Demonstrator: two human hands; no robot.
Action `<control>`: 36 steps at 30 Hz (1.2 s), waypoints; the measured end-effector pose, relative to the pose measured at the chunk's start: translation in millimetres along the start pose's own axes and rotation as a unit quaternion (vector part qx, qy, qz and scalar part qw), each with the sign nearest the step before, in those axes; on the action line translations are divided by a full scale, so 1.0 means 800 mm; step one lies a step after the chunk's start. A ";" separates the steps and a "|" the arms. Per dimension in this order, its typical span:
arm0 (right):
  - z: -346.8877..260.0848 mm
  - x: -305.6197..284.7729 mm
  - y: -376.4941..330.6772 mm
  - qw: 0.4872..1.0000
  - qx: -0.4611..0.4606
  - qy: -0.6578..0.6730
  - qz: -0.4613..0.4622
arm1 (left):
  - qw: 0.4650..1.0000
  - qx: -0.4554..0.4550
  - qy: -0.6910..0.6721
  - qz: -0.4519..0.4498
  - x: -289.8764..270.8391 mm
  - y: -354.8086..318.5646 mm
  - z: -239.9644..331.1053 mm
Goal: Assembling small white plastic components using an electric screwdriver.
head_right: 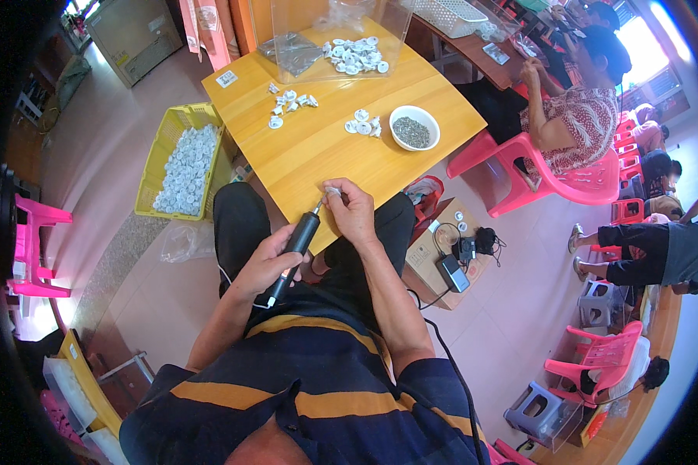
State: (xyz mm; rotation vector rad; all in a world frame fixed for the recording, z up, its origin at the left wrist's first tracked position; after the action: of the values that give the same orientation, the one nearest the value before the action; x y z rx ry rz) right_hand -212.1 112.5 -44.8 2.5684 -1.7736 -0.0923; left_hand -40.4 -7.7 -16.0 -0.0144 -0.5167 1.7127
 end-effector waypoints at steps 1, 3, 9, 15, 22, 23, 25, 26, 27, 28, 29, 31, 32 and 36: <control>0.001 0.000 0.000 1.000 0.003 -0.002 -0.006 | 1.000 -0.003 0.003 0.003 0.000 0.000 0.001; 0.000 0.001 0.000 1.000 -0.001 0.002 -0.001 | 1.000 -0.002 -0.002 0.001 0.000 0.000 0.001; -0.006 0.002 -0.001 1.000 -0.013 -0.009 -0.002 | 1.000 0.006 -0.005 -0.001 -0.001 0.003 -0.001; -0.009 0.003 -0.001 1.000 -0.016 -0.022 -0.002 | 1.000 0.004 -0.001 0.000 -0.002 0.004 -0.003; -0.007 0.001 -0.001 1.000 -0.017 -0.026 0.000 | 1.000 0.007 0.001 0.000 0.001 0.003 0.000; -0.007 0.002 -0.001 1.000 -0.017 -0.025 0.001 | 1.000 0.007 0.003 0.000 0.000 0.003 -0.001; -0.008 0.002 -0.002 1.000 -0.019 -0.015 0.000 | 1.000 0.005 0.008 0.002 -0.001 0.005 -0.005; -0.008 0.002 -0.002 1.000 -0.019 -0.013 0.003 | 1.000 0.004 0.011 0.001 0.000 0.004 -0.003; -0.009 0.003 -0.002 1.000 -0.017 -0.010 -0.001 | 1.000 0.007 0.013 0.003 0.000 0.002 0.002; -0.009 0.003 -0.002 1.000 -0.015 -0.008 -0.005 | 1.000 0.009 0.015 0.004 0.000 0.002 0.005; -0.009 0.002 -0.002 1.000 -0.015 -0.007 -0.003 | 1.000 0.009 0.018 0.003 0.001 0.002 0.005; -0.011 0.003 -0.001 0.999 -0.032 -0.014 -0.011 | 1.000 0.007 0.014 -0.002 0.001 0.002 0.006; -0.009 0.002 -0.001 0.999 -0.032 -0.012 -0.009 | 1.000 0.006 0.016 -0.003 0.002 0.003 0.007; -0.004 0.000 0.002 0.999 -0.032 -0.012 -0.008 | 1.000 0.002 0.014 0.000 0.004 0.003 0.008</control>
State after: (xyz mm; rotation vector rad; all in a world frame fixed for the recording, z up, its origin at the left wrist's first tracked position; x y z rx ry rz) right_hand -213.0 112.0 -41.3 2.5478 -1.7301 -0.1781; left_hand -45.4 -7.3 -10.5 -0.0352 -0.4917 1.7115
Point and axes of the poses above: each hand's wrist, its own y-axis towards the middle knuckle, its own x-axis out of the palm, z = x × y, the point moved 4 cm from there along y, towards the middle knuckle, and after that the axes turned 8 degrees about z, right-handed, at the moved point
